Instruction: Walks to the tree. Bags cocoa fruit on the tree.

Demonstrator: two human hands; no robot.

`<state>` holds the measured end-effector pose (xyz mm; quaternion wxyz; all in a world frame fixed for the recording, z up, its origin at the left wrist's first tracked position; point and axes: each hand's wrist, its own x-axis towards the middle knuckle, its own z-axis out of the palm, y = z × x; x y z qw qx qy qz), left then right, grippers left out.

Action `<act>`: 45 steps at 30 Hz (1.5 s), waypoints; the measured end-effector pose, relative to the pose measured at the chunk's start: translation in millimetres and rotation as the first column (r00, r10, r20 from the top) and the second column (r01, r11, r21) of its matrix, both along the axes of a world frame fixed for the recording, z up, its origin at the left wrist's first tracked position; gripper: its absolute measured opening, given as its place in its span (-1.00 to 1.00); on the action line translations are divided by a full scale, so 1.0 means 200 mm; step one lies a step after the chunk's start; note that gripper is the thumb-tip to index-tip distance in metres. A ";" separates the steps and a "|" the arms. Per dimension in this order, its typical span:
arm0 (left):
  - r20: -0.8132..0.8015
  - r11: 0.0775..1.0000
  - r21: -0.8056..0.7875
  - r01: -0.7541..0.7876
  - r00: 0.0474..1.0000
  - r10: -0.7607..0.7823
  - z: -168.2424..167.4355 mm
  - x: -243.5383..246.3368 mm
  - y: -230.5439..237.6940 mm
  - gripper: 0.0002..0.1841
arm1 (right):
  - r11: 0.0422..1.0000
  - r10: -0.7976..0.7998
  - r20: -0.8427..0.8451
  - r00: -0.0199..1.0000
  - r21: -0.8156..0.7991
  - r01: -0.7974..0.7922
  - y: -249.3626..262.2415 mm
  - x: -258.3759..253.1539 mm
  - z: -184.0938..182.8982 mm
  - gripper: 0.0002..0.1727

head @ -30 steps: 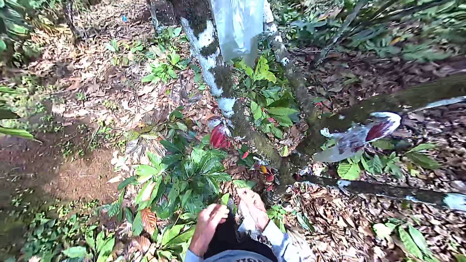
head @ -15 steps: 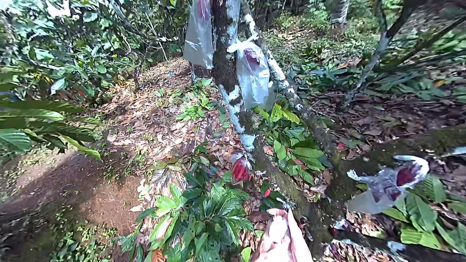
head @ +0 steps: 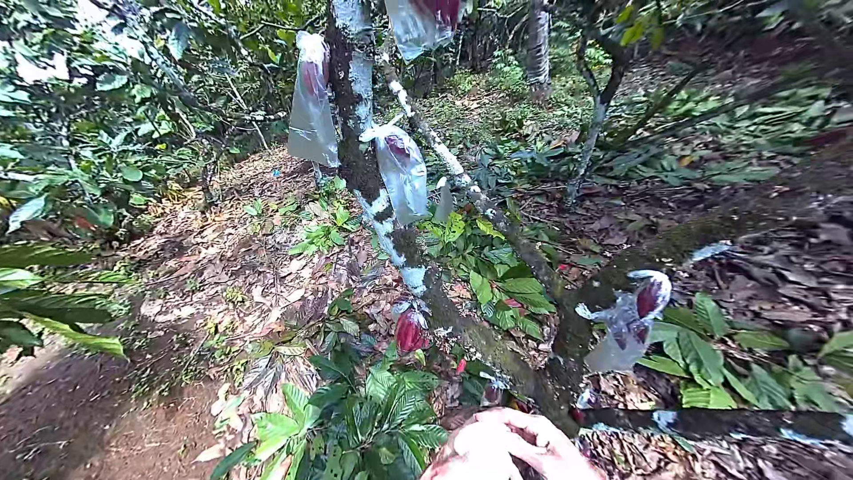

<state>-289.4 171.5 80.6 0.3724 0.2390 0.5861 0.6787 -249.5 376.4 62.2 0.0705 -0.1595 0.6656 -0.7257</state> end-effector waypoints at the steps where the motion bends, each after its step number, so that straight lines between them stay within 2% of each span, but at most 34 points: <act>1: 0.031 0.993 0.109 0.053 0.998 -0.057 -0.06 0.00 0.00 -0.40 | 0.999 -0.048 -0.002 0.999 -0.016 0.048 -0.01 0.01 -0.03 -0.68; 3: 0.033 0.970 0.222 0.104 0.993 -0.114 -0.18 0.01 0.00 -0.20 | 0.986 -0.167 -0.008 0.986 0.007 0.168 -0.04 0.05 -0.07 -0.82; 5: 0.001 0.973 0.221 0.067 0.998 -0.069 -0.28 0.03 0.00 -0.01 | 0.962 -0.259 -0.043 0.965 0.079 0.262 -0.04 0.07 -0.10 -0.86; 7: 0.017 0.989 0.144 0.016 1.000 -0.019 -0.24 0.07 0.00 0.07 | 0.939 -0.315 -0.062 0.947 0.127 0.320 -0.02 0.08 -0.13 -0.88; 8: 0.048 0.994 0.113 0.007 0.999 -0.012 -0.21 0.08 0.00 -0.03 | 0.932 -0.335 -0.064 0.940 0.125 0.341 -0.01 0.08 -0.15 -0.88; 11: 0.103 1.000 0.004 0.029 0.994 -0.029 -0.11 0.08 0.03 -0.51 | 0.907 -0.414 -0.046 0.909 0.062 0.416 0.02 0.10 -0.17 -0.92; 13: 0.051 0.996 -0.062 0.058 0.997 -0.055 -0.11 0.02 0.09 -0.65 | 0.881 -0.471 -0.041 0.881 0.022 0.472 0.05 0.11 -0.10 -0.90; 14: -0.027 0.991 -0.121 0.054 0.998 -0.058 -0.04 0.00 0.15 -0.67 | 0.864 -0.502 -0.051 0.864 0.010 0.503 0.07 0.11 -0.05 -0.87; 16: -0.126 0.984 -0.159 0.080 0.987 -0.100 0.14 -0.03 0.27 -0.65 | 0.842 -0.539 -0.078 0.839 -0.014 0.540 0.10 0.10 0.03 -0.83; 17: -0.065 0.990 -0.117 0.082 0.994 -0.090 0.16 -0.04 0.30 -0.64 | 0.830 -0.557 -0.085 0.826 -0.011 0.558 0.11 0.09 0.04 -0.81; 18: 0.091 0.998 -0.028 0.052 0.995 -0.049 0.12 -0.05 0.27 -0.62 | 0.815 -0.578 -0.080 0.812 -0.009 0.579 0.12 0.09 0.04 -0.78; 20: 0.374 0.992 0.072 -0.103 0.925 0.069 0.00 -0.07 0.20 -0.60 | 0.802 -0.597 -0.068 0.799 -0.022 0.597 0.13 0.08 0.03 -0.72; 22: 0.484 0.979 0.107 -0.174 0.869 0.102 -0.06 -0.08 0.18 -0.54 | 0.813 -0.582 -0.027 0.812 -0.030 0.582 0.12 0.08 0.04 -0.71; 24: 0.537 0.970 0.161 -0.181 0.841 0.068 -0.08 -0.10 0.20 -0.56 | 0.837 -0.544 0.013 0.839 -0.068 0.543 0.11 0.07 0.05 -0.63; 26: 0.541 0.974 0.170 -0.150 0.840 0.035 -0.08 -0.10 0.22 -0.58 | 0.769 -0.635 0.024 0.772 -0.075 0.635 0.08 0.04 0.03 -0.79; 28: 0.522 0.976 0.193 -0.101 0.853 -0.015 -0.09 -0.11 0.24 -0.59 | 0.734 -0.676 0.054 0.735 -0.033 0.678 0.09 0.03 0.02 -0.76; 31: 0.509 0.975 0.186 -0.121 0.861 0.010 -0.12 -0.13 0.25 -0.59 | 0.784 -0.620 0.071 0.781 0.012 0.621 0.12 0.07 0.03 -0.66; 33: 0.493 0.976 0.157 -0.149 0.868 0.054 -0.13 -0.13 0.26 -0.59 | 0.812 -0.576 0.091 0.812 -0.050 0.582 0.11 0.11 0.03 -0.61; 36: 0.488 0.981 0.138 -0.139 0.871 0.055 -0.18 -0.12 0.26 -0.59 | 0.687 -0.700 0.119 0.704 -0.153 0.710 0.07 0.12 -0.05 -0.85; 39: 0.484 0.979 0.151 -0.136 0.874 0.047 -0.19 -0.11 0.29 -0.62 | 0.634 -0.743 0.141 0.654 -0.164 0.756 0.12 0.13 -0.05 -0.87; 40: 0.479 0.982 0.143 -0.127 0.877 0.043 -0.18 -0.11 0.30 -0.63 | 0.650 -0.734 0.131 0.667 -0.152 0.745 0.13 0.14 -0.04 -0.84; 41: 0.474 0.985 0.123 -0.123 0.879 0.050 -0.17 -0.10 0.31 -0.64 | 0.686 -0.709 0.120 0.695 -0.114 0.719 0.14 0.15 -0.03 -0.71; 43: 0.426 0.989 0.088 -0.115 0.902 0.067 -0.17 -0.09 0.32 -0.63 | 0.783 -0.618 0.121 0.777 -0.002 0.623 0.19 0.16 0.00 -0.17; 44: 0.411 0.991 0.085 -0.102 0.910 0.058 -0.18 -0.08 0.33 -0.62 | 0.802 -0.595 0.124 0.794 0.020 0.597 0.21 0.16 0.01 -0.04; 45: 0.408 0.992 0.086 -0.090 0.912 0.048 -0.18 -0.06 0.34 -0.63 | 0.806 -0.588 0.128 0.799 0.010 0.592 0.23 0.15 0.02 -0.05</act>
